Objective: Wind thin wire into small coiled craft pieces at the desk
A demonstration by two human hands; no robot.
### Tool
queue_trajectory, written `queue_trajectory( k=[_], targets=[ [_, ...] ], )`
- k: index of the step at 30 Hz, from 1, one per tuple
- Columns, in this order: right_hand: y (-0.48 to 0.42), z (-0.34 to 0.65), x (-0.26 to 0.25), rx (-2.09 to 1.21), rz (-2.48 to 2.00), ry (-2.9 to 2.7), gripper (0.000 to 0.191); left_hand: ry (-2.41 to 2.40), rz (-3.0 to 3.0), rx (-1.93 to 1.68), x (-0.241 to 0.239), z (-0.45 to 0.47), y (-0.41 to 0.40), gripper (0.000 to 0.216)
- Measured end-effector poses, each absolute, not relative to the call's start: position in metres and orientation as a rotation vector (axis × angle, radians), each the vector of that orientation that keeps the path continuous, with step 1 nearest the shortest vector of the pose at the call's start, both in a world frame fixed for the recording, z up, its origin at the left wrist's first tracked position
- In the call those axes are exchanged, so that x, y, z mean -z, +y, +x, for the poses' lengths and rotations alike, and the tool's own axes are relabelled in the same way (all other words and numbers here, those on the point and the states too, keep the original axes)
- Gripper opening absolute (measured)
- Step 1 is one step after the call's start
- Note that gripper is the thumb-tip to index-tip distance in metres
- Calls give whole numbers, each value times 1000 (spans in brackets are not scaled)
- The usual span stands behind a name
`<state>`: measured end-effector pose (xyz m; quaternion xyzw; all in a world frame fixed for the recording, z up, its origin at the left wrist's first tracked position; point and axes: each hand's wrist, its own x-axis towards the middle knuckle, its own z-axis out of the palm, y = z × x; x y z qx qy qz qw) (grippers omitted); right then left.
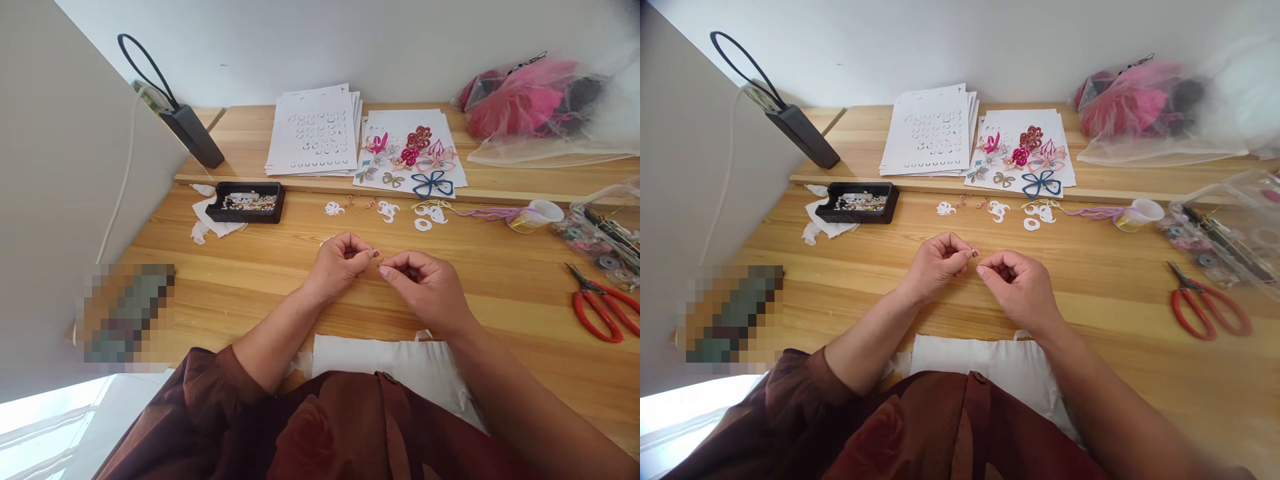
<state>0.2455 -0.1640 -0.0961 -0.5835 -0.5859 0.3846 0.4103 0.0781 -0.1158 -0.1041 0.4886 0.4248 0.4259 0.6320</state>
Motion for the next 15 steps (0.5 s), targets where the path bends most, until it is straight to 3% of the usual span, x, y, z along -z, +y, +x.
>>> queue_trajectory(
  k=[7, 15],
  targets=[
    [-166, 250, 92, -550, -1445, -1664, 6, 976, 1292, -791, 103, 78, -120, 19],
    [-156, 254, 93, -775, -1401, -1500, 7, 830, 1180, -668, 99, 75, -122, 21]
  ],
)
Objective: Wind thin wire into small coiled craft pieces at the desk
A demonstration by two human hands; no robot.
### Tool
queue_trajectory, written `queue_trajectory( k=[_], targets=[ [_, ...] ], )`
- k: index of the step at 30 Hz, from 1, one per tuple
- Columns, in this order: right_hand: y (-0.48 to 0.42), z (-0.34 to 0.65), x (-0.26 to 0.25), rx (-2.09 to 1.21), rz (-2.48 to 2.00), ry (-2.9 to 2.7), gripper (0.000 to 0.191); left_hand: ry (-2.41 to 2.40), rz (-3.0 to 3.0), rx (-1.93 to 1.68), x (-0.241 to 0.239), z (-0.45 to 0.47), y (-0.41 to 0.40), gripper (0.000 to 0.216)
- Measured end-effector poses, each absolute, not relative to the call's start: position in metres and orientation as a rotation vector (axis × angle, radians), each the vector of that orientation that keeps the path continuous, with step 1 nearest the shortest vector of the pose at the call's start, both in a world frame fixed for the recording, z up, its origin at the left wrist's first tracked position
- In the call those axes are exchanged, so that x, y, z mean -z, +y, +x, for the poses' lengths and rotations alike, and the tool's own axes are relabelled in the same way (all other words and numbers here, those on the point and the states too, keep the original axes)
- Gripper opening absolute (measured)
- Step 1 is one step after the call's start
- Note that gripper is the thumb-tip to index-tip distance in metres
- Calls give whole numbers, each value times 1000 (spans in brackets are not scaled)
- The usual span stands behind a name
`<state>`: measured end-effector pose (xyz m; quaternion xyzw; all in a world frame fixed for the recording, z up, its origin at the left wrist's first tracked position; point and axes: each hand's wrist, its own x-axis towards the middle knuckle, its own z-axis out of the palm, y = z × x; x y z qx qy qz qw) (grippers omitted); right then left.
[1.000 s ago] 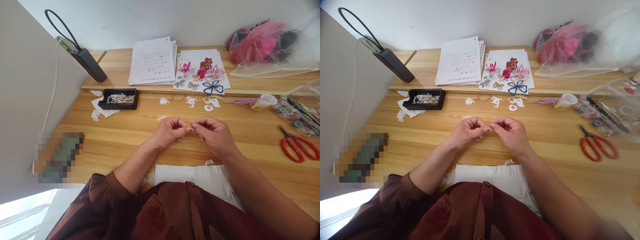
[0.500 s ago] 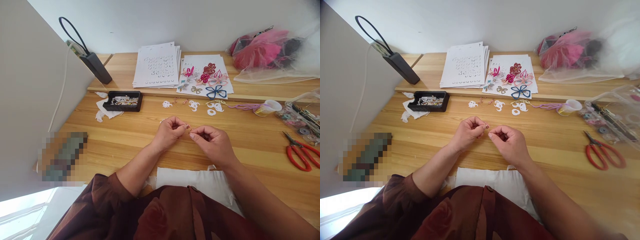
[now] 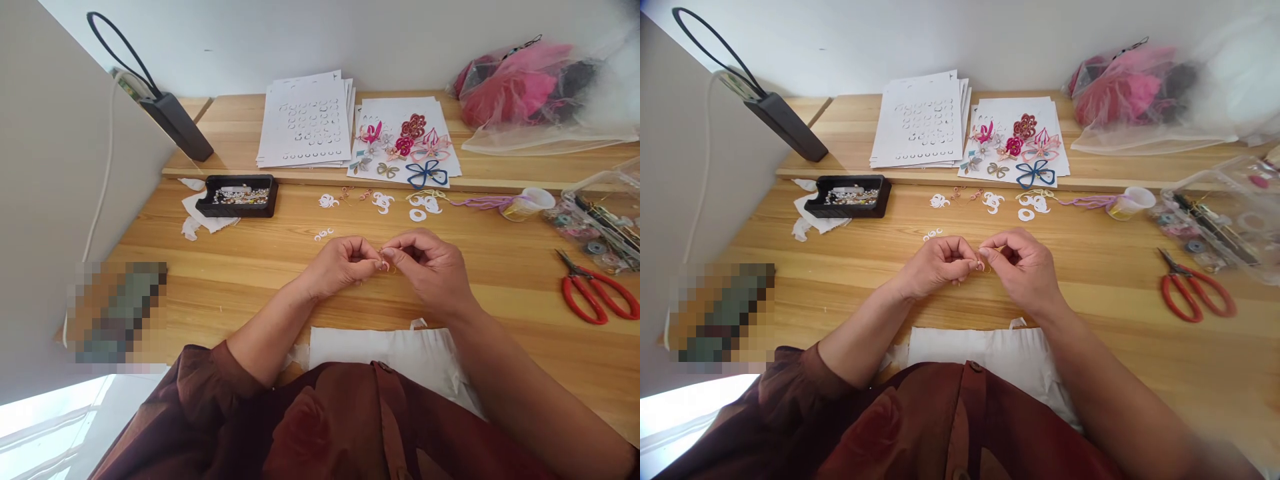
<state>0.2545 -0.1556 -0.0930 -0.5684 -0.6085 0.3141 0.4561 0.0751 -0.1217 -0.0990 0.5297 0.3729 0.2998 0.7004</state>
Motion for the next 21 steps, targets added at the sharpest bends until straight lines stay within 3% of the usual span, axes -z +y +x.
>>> queue_trajectory(
  k=[4, 10, 21],
  targets=[
    [-152, 254, 94, -1029, -1439, -1359, 13, 842, 1152, -706, 99, 74, -121, 26],
    [-154, 251, 99, -1135, -1426, -1348, 23, 874, 1079, -853, 101, 76, -119, 29],
    [-169, 245, 94, -662, -1486, -1665, 5, 1012, 1180, -952, 106, 78, -115, 23]
  ],
)
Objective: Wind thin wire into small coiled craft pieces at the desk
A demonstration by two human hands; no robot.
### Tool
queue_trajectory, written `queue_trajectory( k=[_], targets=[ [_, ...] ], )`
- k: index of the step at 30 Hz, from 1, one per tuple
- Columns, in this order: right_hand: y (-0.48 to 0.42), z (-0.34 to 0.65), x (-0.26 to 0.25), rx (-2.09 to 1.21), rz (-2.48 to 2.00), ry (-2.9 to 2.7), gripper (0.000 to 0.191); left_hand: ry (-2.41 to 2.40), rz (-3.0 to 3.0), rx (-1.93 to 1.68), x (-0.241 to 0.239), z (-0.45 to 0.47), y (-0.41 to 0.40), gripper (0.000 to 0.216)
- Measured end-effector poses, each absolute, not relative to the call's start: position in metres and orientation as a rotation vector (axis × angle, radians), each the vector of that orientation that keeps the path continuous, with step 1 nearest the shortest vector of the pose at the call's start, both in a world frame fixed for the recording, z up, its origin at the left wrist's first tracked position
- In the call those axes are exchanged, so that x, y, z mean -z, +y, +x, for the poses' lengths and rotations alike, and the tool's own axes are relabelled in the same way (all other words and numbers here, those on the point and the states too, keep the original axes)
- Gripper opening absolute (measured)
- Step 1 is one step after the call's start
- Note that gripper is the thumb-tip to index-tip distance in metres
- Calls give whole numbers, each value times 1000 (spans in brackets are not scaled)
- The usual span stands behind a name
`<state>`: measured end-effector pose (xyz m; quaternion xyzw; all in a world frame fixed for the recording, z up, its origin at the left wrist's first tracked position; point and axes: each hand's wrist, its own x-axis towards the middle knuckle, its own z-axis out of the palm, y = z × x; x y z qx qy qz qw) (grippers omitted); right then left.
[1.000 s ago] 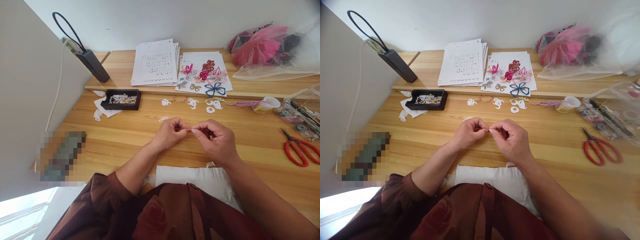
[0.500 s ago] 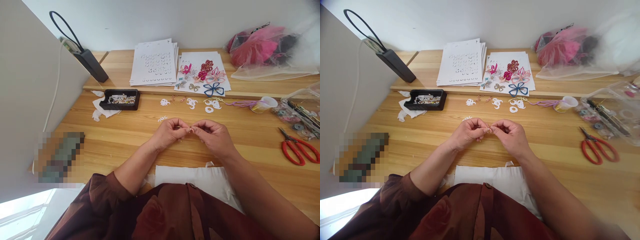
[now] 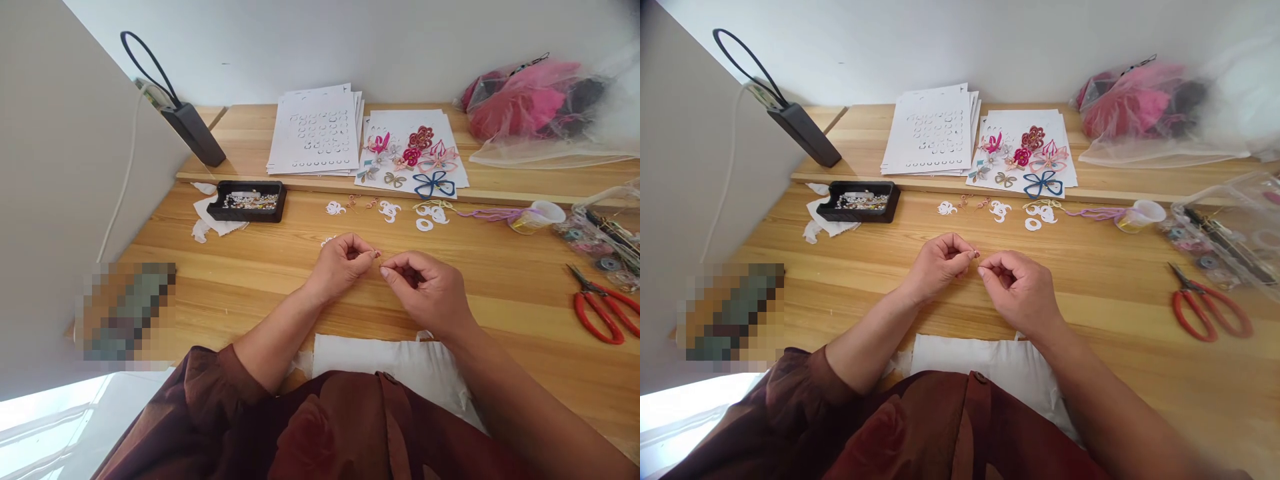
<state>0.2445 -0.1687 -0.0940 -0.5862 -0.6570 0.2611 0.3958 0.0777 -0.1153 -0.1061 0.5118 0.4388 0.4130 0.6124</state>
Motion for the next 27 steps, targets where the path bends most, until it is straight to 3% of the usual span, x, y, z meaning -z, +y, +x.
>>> queue_trajectory(
  k=[8, 18, 27],
  targets=[
    [-162, 251, 91, -550, -1373, -1674, 5, 889, 1244, -715, 103, 76, -122, 21],
    [-151, 255, 100, -1096, -1413, -1269, 16, 838, 1156, -720, 99, 75, -120, 27],
    [-157, 247, 103, -1158, -1411, -1301, 19, 882, 1063, -914, 103, 78, -118, 27]
  ],
)
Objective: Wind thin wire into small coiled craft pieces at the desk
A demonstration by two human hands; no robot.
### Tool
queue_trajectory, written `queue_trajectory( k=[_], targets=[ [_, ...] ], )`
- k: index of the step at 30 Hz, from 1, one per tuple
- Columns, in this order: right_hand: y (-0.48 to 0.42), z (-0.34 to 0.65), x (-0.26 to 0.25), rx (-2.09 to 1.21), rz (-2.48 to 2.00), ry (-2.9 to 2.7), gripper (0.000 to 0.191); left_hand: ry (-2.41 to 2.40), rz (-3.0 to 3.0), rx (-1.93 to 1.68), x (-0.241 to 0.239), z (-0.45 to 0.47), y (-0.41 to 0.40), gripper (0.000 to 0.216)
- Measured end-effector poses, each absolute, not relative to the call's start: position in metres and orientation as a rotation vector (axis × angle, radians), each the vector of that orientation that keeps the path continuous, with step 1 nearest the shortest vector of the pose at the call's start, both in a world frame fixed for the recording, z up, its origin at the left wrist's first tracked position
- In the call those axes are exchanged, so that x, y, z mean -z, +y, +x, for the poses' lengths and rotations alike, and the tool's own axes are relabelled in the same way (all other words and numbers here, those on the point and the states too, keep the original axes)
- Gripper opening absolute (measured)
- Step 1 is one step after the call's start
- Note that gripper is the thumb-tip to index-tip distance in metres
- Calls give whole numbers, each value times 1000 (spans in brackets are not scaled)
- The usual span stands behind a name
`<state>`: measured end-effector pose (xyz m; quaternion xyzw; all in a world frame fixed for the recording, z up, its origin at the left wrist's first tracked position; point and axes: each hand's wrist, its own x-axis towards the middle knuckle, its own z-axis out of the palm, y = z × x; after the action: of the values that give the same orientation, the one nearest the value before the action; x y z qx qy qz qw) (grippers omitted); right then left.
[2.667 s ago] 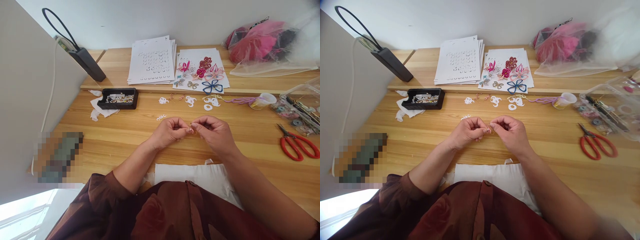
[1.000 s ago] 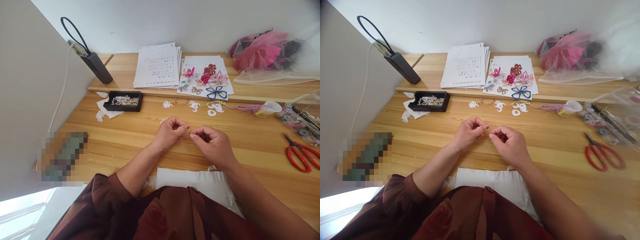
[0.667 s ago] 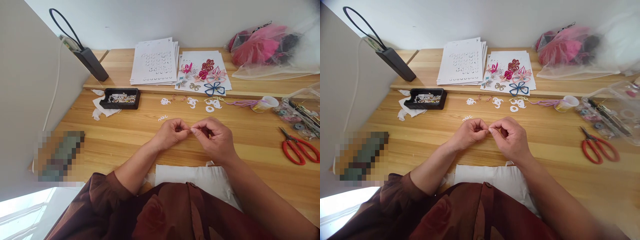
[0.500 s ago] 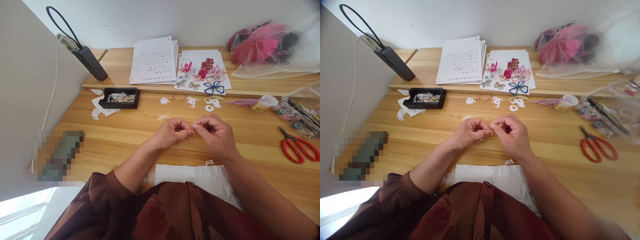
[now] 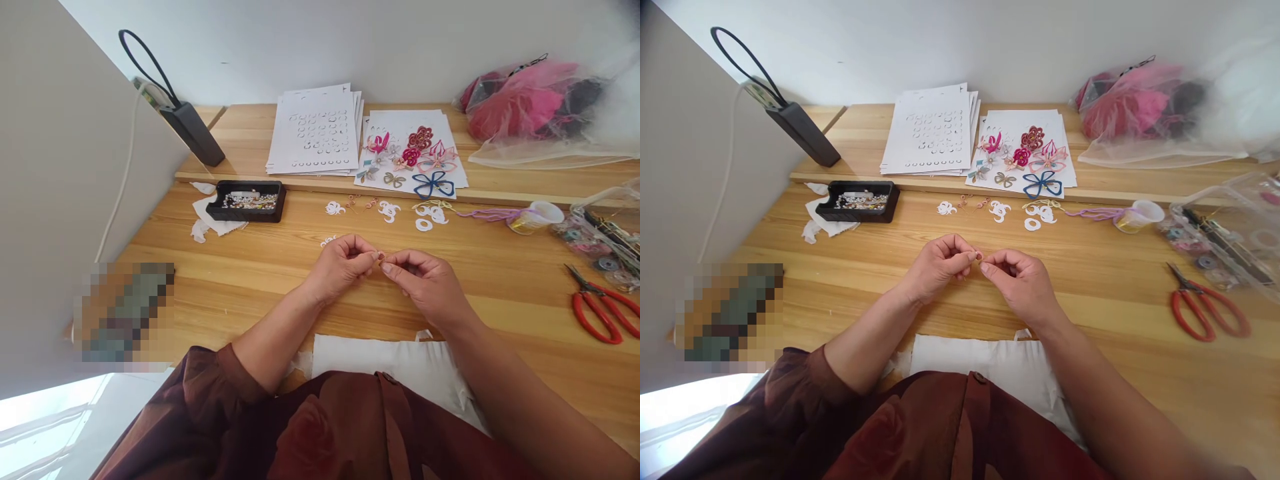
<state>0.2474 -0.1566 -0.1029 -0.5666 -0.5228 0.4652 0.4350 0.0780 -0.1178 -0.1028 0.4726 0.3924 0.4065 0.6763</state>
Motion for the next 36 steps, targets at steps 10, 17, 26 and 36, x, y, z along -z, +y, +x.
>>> queue_trajectory(
  k=[10, 17, 26, 36],
  targets=[
    [-166, 245, 95, -485, -1374, -1675, 4, 1023, 1217, -909, 106, 78, -117, 18],
    [-161, 250, 96, -581, -1371, -1609, 4, 880, 1245, -701, 102, 77, -123, 23],
    [-151, 254, 98, -1066, -1411, -1305, 14, 827, 1162, -716, 99, 75, -119, 30],
    [-161, 247, 100, -883, -1481, -1512, 13, 900, 1037, -948, 104, 80, -117, 33]
  ],
)
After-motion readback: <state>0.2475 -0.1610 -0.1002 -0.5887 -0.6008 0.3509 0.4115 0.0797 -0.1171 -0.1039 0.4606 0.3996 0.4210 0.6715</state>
